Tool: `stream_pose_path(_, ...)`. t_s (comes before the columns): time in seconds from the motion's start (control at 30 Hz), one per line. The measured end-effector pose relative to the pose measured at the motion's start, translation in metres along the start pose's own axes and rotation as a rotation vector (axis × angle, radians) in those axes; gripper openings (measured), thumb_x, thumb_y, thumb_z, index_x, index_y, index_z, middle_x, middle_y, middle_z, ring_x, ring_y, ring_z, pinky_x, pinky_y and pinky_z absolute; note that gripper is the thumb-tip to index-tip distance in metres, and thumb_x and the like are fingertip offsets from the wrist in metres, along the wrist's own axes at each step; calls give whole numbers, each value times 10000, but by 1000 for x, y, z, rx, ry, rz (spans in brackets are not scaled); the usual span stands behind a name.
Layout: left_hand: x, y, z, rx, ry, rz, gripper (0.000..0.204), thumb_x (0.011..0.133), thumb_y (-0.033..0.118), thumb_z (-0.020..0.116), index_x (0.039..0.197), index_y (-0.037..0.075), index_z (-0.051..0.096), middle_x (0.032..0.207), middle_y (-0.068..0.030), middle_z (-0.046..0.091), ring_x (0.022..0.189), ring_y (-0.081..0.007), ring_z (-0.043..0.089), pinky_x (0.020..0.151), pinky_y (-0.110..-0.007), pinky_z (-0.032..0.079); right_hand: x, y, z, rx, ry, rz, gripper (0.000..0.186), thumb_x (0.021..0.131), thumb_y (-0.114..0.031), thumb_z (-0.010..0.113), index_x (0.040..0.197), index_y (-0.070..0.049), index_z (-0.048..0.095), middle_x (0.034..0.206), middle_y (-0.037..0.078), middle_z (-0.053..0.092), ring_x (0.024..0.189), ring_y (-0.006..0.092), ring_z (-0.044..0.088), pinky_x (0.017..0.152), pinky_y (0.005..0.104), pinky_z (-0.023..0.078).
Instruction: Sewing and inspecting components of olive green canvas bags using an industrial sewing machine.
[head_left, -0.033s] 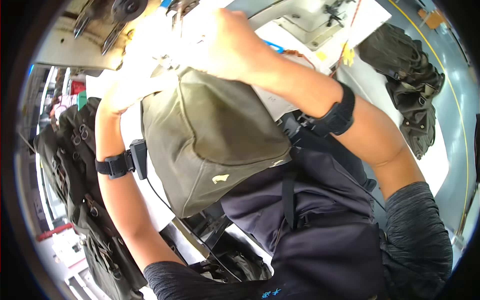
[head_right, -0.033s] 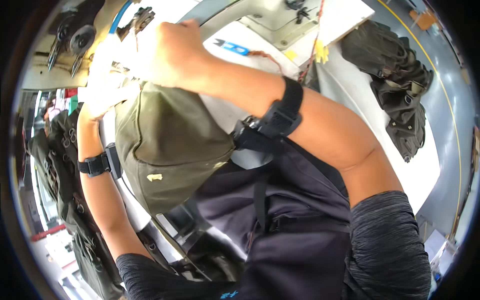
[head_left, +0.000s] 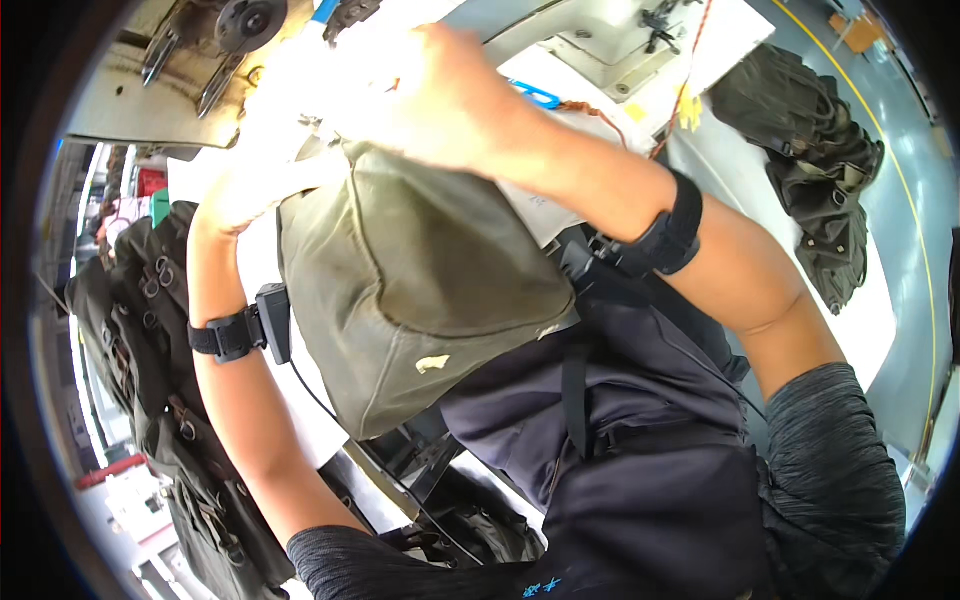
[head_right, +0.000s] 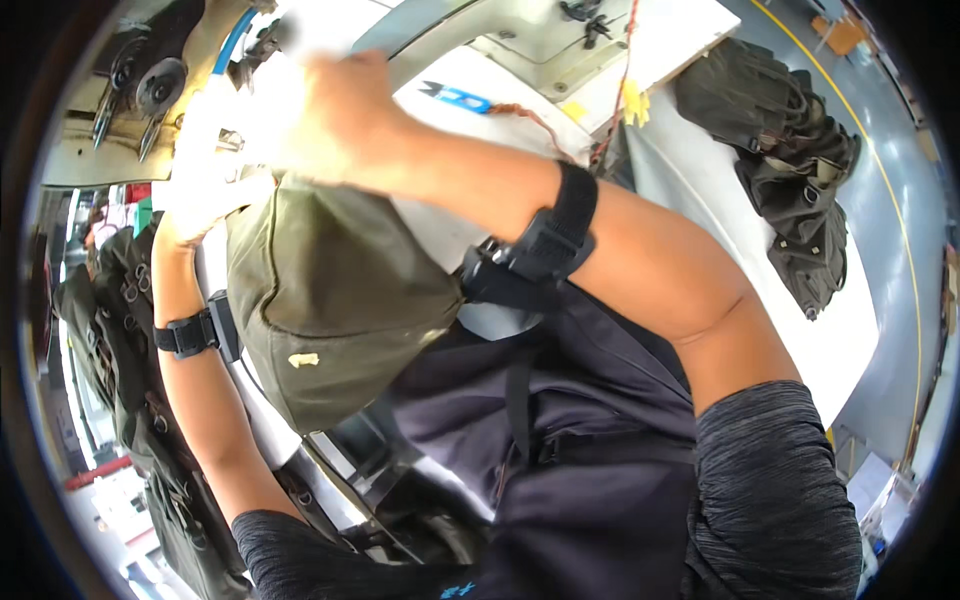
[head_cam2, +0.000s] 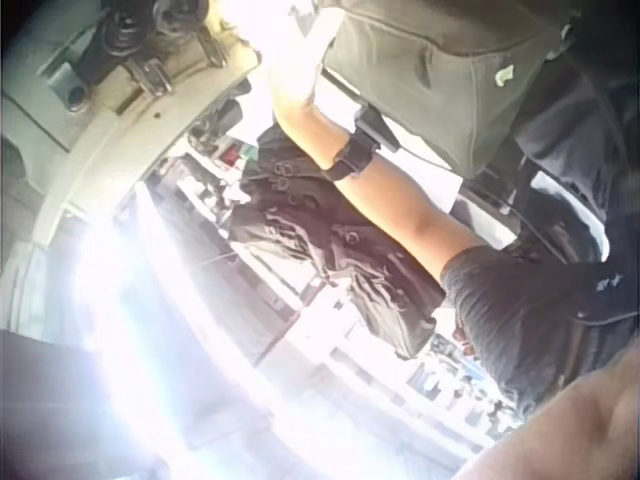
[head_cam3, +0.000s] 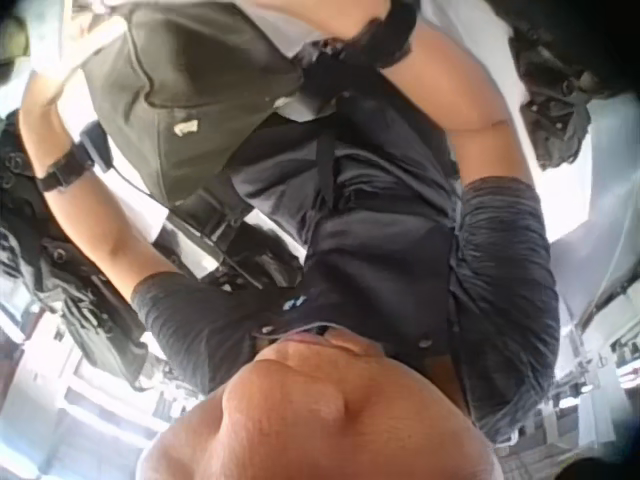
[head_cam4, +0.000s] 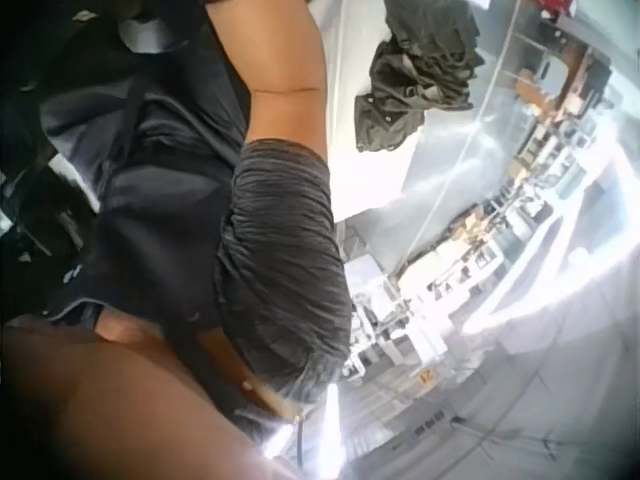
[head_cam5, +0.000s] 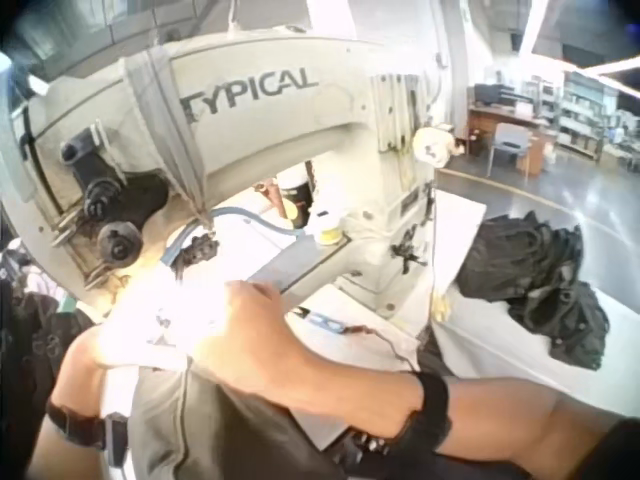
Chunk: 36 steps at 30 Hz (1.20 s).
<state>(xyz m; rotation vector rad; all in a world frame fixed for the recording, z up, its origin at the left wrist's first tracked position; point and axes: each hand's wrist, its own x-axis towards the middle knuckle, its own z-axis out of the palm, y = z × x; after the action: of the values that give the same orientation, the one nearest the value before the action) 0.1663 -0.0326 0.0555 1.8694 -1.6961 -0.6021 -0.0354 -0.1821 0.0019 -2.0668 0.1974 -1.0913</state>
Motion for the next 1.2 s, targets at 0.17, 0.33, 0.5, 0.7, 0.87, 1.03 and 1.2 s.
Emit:
stream_pose_path(0.17, -7, -16, 6, 15, 41, -23, 567, 906, 111, 859, 1416, -6, 639, 1362, -114, 668, 1199, -228, 671, 976, -369, 590, -12, -11, -12, -63, 48, -66, 266, 885, -244, 828, 1078, -63, 799, 901, 141, 782, 771, 290, 750, 772, 380, 600)
stream_pose_path(0.33, -21, -31, 4, 15, 69, -157, 570, 847, 176, 908, 1340, -6, 687, 1305, -108, 681, 1170, -211, 636, 1034, -375, 534, 5, 2, -31, -138, -88, -218, 202, 906, -186, 813, 1049, -45, 788, 822, 51, 727, 679, 142, 638, 664, 315, 520)
stream_pose_path(0.5, -26, -26, 6, 242, 82, -272, 493, 873, 262, 891, 1264, 13, 724, 1167, -94, 716, 1053, -186, 658, 938, -347, 555, 21, 14, -35, -16, -292, -156, 182, 933, -180, 800, 1016, -19, 778, 764, -14, 618, 688, 81, 511, 647, 291, 447)
stream_pose_path(0.7, -35, 6, 17, 96, 65, -169, 603, 890, 303, 879, 1374, 17, 661, 1314, -123, 664, 1186, -213, 614, 1038, -361, 508, 24, 12, -38, 52, -327, -128, 179, 910, -162, 816, 1014, -17, 799, 795, 27, 674, 721, 110, 561, 652, 301, 453)
stream_pose_path(0.87, -22, 17, 23, -64, 36, -94, 695, 904, 337, 870, 1465, 20, 609, 1436, -148, 620, 1298, -236, 578, 1122, -373, 468, 21, 8, -38, 1, -269, -168, 172, 873, -126, 822, 1026, -48, 821, 822, 78, 698, 719, 173, 592, 648, 318, 473)
stream_pose_path(1.03, -23, 22, 18, 3, 18, -104, 397, 978, 245, 787, 1312, 36, 741, 1251, -104, 752, 1133, -201, 690, 1004, -332, 544, 21, 10, -33, 4, -204, -241, 180, 863, -172, 834, 1010, -69, 825, 816, 77, 703, 747, 193, 631, 707, 339, 506)
stream_pose_path(1.2, -20, 33, 22, -53, 44, -125, 369, 982, 224, 792, 1287, 20, 758, 1205, -67, 785, 1085, -158, 706, 981, -318, 556, 17, 16, -32, -71, -172, -250, 176, 849, -191, 833, 990, -86, 826, 822, 64, 713, 745, 215, 634, 735, 365, 518)
